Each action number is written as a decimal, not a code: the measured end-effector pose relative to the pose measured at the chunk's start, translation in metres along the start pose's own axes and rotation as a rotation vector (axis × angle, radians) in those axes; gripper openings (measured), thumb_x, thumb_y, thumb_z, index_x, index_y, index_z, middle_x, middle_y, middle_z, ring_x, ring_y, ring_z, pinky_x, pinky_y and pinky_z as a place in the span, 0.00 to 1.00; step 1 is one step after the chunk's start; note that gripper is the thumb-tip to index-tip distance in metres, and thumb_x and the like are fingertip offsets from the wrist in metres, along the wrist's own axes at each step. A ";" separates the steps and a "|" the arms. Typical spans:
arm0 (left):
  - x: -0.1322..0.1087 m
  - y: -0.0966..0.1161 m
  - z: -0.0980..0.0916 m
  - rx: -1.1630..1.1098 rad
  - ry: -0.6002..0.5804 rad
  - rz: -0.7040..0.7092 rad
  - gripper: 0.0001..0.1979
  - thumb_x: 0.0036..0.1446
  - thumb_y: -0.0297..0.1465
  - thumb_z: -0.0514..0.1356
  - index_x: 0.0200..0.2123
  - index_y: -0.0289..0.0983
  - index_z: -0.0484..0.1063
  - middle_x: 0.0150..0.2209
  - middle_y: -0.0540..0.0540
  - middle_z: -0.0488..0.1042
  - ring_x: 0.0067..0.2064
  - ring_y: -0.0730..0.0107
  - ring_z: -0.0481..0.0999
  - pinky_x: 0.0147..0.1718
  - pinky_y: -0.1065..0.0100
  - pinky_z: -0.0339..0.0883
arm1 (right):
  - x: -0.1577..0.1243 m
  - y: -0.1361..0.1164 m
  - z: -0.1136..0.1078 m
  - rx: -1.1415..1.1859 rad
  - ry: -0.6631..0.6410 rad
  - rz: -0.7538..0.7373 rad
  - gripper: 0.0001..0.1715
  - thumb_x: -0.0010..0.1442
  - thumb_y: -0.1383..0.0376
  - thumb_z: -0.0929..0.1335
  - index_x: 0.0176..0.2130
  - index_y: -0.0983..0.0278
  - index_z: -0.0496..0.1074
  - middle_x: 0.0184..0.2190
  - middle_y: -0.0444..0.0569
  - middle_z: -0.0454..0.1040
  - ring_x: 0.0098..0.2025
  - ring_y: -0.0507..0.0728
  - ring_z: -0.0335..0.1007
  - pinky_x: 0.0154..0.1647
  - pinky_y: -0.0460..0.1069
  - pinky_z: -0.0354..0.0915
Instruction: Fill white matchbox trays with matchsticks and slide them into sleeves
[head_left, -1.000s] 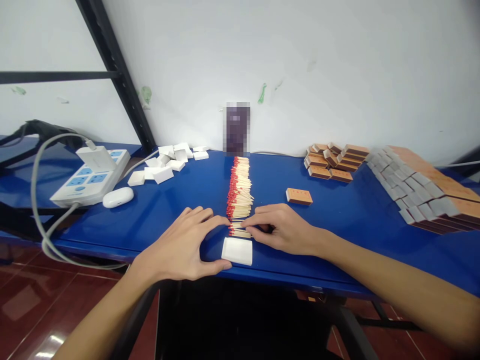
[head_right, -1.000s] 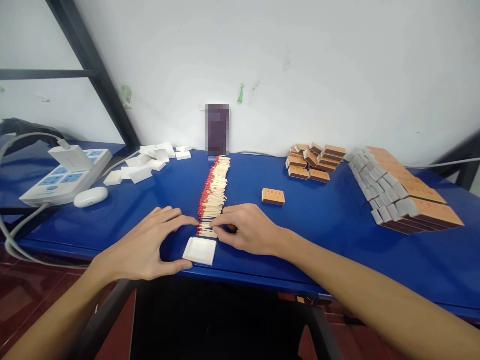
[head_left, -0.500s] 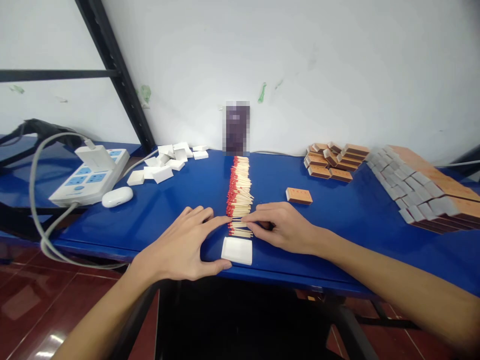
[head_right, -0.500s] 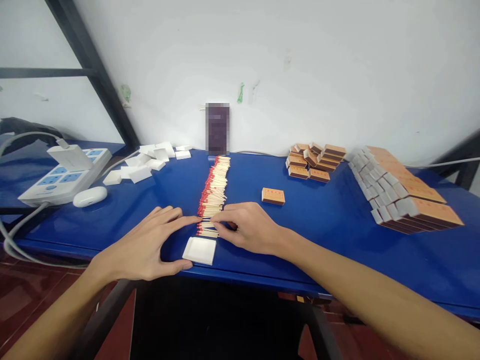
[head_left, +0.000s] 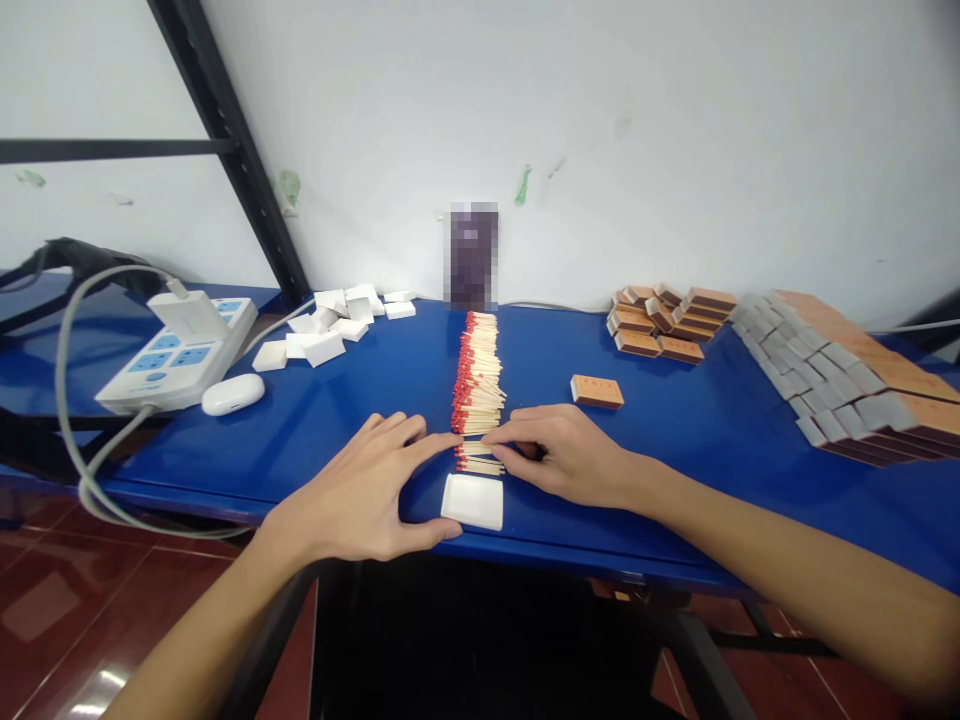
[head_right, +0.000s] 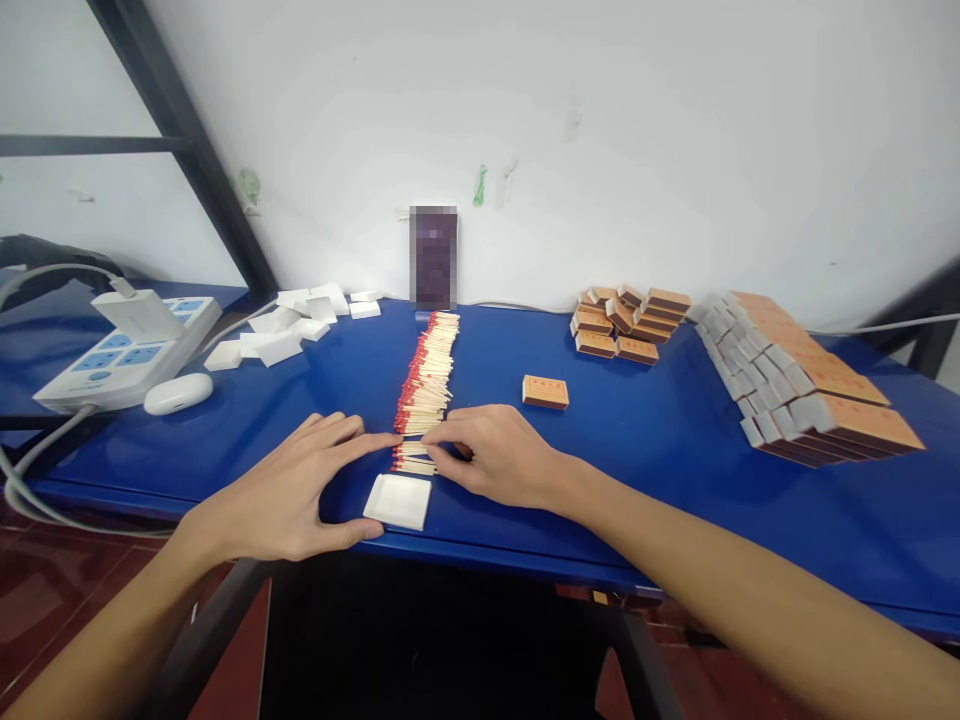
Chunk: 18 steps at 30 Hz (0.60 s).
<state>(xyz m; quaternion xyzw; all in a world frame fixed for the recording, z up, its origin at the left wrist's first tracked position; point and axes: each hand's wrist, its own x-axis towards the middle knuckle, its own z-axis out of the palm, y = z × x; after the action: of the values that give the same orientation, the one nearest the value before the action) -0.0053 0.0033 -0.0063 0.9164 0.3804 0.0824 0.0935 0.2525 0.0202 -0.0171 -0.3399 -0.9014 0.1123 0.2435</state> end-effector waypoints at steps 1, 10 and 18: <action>0.000 0.000 0.000 0.001 -0.001 0.002 0.36 0.55 0.52 0.60 0.63 0.43 0.61 0.45 0.44 0.66 0.50 0.52 0.68 0.57 0.44 0.54 | 0.000 0.000 0.000 0.003 -0.002 -0.001 0.14 0.66 0.64 0.64 0.39 0.64 0.79 0.25 0.45 0.73 0.25 0.49 0.64 0.28 0.45 0.57; 0.000 -0.001 0.000 -0.016 0.015 0.013 0.35 0.55 0.52 0.61 0.62 0.43 0.63 0.44 0.44 0.67 0.49 0.52 0.68 0.56 0.46 0.55 | -0.001 0.002 0.001 0.022 -0.002 -0.044 0.14 0.66 0.64 0.65 0.43 0.65 0.79 0.25 0.45 0.73 0.26 0.49 0.65 0.29 0.45 0.59; 0.000 0.000 0.000 -0.011 0.010 0.009 0.35 0.55 0.52 0.61 0.62 0.43 0.63 0.45 0.44 0.67 0.49 0.52 0.68 0.56 0.45 0.55 | -0.002 0.001 -0.001 0.015 -0.010 -0.041 0.14 0.66 0.64 0.65 0.44 0.65 0.79 0.25 0.45 0.72 0.25 0.49 0.64 0.29 0.45 0.58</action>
<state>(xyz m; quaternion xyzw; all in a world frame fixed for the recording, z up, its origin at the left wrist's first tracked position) -0.0053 0.0034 -0.0064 0.9171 0.3762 0.0898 0.0963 0.2545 0.0193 -0.0175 -0.3188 -0.9086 0.1159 0.2437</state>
